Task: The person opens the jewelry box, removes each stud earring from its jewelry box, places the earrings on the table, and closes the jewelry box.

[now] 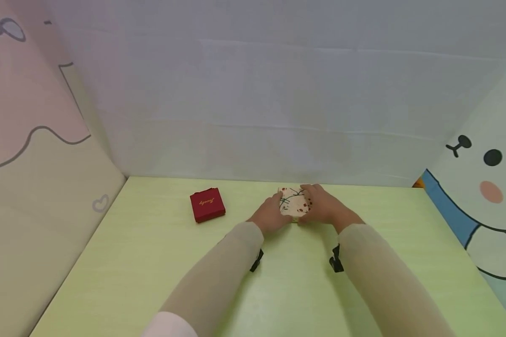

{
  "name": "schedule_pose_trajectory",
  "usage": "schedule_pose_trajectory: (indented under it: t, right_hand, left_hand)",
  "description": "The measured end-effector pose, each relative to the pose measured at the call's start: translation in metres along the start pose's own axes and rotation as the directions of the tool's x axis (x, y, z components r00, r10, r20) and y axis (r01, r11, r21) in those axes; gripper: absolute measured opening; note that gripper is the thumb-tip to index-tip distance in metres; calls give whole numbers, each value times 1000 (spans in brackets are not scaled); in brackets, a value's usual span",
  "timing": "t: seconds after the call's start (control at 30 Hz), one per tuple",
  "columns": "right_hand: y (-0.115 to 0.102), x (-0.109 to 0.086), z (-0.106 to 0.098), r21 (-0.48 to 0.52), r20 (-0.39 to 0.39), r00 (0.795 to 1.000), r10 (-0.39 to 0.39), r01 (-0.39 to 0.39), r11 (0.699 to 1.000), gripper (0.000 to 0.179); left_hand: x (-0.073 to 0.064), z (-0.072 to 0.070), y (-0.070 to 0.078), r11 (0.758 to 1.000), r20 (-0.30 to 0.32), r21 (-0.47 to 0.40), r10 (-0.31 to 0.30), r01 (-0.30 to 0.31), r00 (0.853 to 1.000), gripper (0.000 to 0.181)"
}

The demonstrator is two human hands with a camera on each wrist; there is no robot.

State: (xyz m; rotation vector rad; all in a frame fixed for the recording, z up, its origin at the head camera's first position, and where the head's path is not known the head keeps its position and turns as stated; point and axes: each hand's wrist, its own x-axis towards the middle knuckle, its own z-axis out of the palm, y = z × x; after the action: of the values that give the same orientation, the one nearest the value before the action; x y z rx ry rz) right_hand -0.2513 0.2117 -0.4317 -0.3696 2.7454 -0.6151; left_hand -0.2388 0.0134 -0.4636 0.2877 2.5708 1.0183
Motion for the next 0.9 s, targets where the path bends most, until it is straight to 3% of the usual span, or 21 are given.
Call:
schedule_pose_trajectory:
  t: [0.3,0.47,0.67,0.9]
  right_hand:
    - [7,-7,0,70,-42,999,-32,35,997,117]
    - [6,-17,-1,127,-72,996,-47,56,990,116]
    - [-8,-26,1,184,-100,993,-61,79,980,110]
    - [-23,-39,10,240,-168,983,-73,113,964,107]
  left_hand:
    - [-6,1,0,997,-4,-58,50,-50,999,86]
    - [-18,-5,-2,987,7,-118,108,-107,994,88]
    - [-35,-14,-6,970,-41,-192,145,-150,989,90]
    - [-56,-18,-7,991,-124,-9,133,-135,983,87]
